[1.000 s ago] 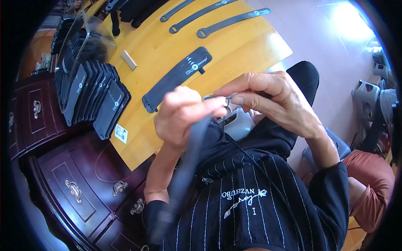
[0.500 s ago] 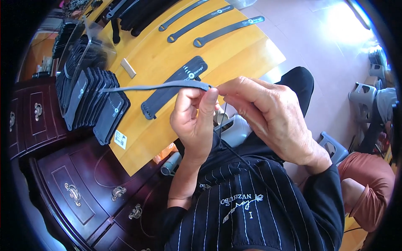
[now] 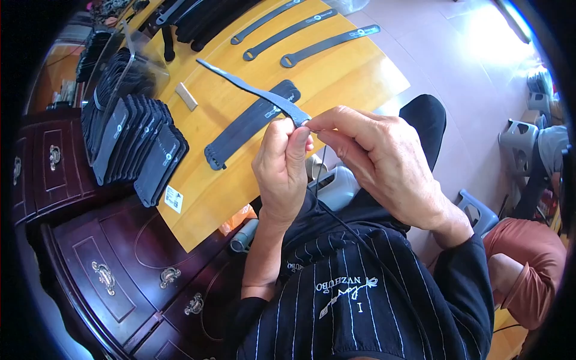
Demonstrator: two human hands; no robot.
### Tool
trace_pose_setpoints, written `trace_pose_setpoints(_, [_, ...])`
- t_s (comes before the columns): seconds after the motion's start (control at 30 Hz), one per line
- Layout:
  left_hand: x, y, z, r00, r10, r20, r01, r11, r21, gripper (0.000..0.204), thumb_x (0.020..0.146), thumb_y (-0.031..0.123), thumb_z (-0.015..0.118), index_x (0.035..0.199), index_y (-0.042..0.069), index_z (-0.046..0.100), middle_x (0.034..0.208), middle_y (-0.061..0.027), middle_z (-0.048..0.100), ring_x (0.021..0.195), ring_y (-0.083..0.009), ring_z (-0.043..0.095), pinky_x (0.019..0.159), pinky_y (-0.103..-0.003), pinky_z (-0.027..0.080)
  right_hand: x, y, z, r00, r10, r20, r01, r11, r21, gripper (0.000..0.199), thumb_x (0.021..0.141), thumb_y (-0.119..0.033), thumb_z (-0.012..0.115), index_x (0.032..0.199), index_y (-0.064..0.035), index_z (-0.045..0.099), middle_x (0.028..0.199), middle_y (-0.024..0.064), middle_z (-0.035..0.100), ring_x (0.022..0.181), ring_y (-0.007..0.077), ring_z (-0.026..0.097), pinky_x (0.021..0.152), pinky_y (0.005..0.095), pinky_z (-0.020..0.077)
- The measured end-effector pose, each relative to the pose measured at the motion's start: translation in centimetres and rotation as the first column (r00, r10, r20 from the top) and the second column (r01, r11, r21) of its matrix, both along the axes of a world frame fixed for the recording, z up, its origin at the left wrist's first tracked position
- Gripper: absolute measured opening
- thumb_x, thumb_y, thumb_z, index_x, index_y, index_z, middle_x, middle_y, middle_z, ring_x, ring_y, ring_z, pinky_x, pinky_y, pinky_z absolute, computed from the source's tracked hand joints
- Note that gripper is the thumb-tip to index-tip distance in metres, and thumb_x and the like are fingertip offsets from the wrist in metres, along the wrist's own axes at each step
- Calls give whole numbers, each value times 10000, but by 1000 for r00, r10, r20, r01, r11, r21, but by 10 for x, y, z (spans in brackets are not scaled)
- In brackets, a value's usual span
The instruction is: Aligning and assembling storage straps using a small metal tool to poke through holes and stack them.
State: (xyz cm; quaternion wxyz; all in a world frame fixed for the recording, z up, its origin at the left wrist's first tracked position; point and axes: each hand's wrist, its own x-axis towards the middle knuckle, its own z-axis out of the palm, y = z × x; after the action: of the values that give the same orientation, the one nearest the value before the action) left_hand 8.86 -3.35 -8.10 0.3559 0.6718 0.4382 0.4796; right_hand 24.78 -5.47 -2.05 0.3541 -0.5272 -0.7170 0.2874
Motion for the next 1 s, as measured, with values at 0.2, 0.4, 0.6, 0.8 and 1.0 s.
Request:
trace_pose_setpoints(0.2, [-4,8,5,993,-109,-36,107,992,-68,181,986,146,514,887,-6,523,743,-69,570,654,-112,552,604,-251,462,-4,-1,-9,996,-69,65,69,998,8,112,895,-128,580,989,-70,598,788,112,638,686,304,653,571,359,508])
trace_pose_setpoints(0.4, [1,12,-1,975,-99,199,124,985,-120,190,994,131,492,896,-28,528,799,-81,626,720,-116,618,670,-245,507,-15,1,-17,988,-147,45,146,989,30,147,890,-119,582,1032,-83,587,814,118,644,698,311,656,567,363,509])
trace_pose_setpoints(0.6, [3,15,-7,982,-98,162,112,991,-76,189,994,129,489,899,-28,535,802,-86,636,705,-129,622,663,-258,508,-15,2,-30,972,-162,-169,162,987,-16,173,888,-111,580,1057,-75,589,854,132,650,756,325,656,604,374,507])
trace_pose_setpoints(0.8, [-3,21,-6,993,-90,-71,84,994,-75,174,973,121,527,862,-12,544,764,-77,610,653,-141,592,628,-258,483,-17,-1,-35,972,-233,-41,234,972,13,196,887,-98,569,1082,-87,594,840,129,644,745,321,656,601,377,505])
trace_pose_setpoints(1.0, [-11,22,-6,990,-106,-88,103,994,-41,129,921,74,596,824,-4,561,756,-55,608,626,-105,550,589,-238,452,-20,-5,-29,972,-228,52,229,973,-14,189,886,-100,570,1072,-95,603,847,130,641,725,314,653,596,374,502])
